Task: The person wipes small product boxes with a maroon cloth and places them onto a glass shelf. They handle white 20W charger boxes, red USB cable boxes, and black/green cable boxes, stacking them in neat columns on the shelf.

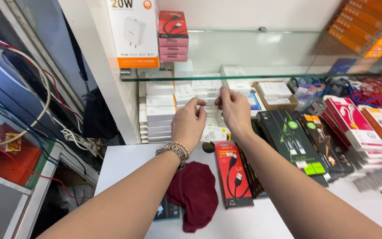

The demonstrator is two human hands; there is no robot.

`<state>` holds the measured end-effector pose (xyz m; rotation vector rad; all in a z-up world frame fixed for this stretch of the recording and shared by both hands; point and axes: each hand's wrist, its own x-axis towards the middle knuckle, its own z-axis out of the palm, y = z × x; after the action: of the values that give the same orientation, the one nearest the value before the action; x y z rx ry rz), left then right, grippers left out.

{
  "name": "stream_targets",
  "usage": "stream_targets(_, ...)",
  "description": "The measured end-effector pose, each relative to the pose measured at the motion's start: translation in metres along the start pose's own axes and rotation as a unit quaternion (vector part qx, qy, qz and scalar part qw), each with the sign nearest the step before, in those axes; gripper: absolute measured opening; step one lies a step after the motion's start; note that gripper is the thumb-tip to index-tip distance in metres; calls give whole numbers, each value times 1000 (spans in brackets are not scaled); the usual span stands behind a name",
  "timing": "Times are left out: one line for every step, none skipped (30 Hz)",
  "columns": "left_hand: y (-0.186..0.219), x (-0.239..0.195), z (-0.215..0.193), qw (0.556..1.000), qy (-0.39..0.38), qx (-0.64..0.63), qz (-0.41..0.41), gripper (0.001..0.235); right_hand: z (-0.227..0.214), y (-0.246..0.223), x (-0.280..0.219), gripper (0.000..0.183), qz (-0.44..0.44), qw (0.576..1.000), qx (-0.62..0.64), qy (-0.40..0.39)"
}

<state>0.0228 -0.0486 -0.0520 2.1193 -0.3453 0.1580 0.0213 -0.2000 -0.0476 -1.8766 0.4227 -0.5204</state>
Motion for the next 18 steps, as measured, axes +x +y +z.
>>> stream_targets(-11, -8, 8, 999, -22, -4, -36, 26, -2, 13, -15, 43, 12, 999, -2, -33)
stream_targets(-23, -15, 17, 998, -25, 3, -51, 28, -1, 25, -30, 40, 23, 997, -2, -67)
stream_targets(-37, -20, 26, 997, -28, 11, -66, 31, -1, 35, -46, 36, 22, 991, -63, -117)
stream_targets(-52, -25, 34, 996, -29, 19, -81, 35, 0, 44, -62, 40, 21, 978, -122, -167)
stream_targets(-67, -29, 43, 992, -59, 52, -102, 40, -2, 53, -81, 53, 31, 956, -155, -248)
stream_targets(-83, -32, 49, 985, -87, 86, -123, 45, -1, 60, -101, 71, 39, 925, -185, -328)
stream_targets(-96, -35, 56, 976, -115, 120, -143, 51, 4, 64, -119, 88, 12, 899, -262, -351)
stream_targets(-109, -38, 62, 974, -125, 118, -151, 52, 11, 68, -135, 106, -16, 864, -337, -373)
stream_targets(-119, -42, 67, 971, -134, 116, -158, 54, 15, 71, -151, 124, -43, 823, -408, -393)
stream_targets(-128, -45, 69, 969, -141, 114, -167, 56, 16, 75, -167, 120, -72, 831, -402, -378)
stream_targets(-133, -48, 71, 970, -142, 100, -173, 56, 18, 77, -180, 117, -101, 838, -396, -362)
stream_targets(-137, -49, 71, 970, -142, 87, -178, 56, 18, 78, -187, 113, -130, 844, -389, -345)
stream_targets(-138, -50, 71, 970, -141, 73, -184, 57, 15, 78, -189, 99, -112, 869, -356, -325)
stream_targets(-139, -50, 70, 974, -111, 70, -183, 55, 10, 77, -188, 86, -92, 891, -322, -305)
stream_targets(-140, -50, 68, 978, -81, 67, -182, 54, 6, 76, -186, 74, -71, 912, -288, -284)
stream_targets(-139, -52, 70, 980, -54, 62, -179, 54, -2, 75, -183, 70, -55, 923, -287, -249)
stream_targets(-138, -54, 74, 983, -5, 50, -177, 53, -12, 75, -174, 67, -38, 933, -286, -214)
stream_targets(-137, -55, 79, 983, 43, 36, -174, 52, -23, 74, -166, 64, -22, 942, -286, -176)
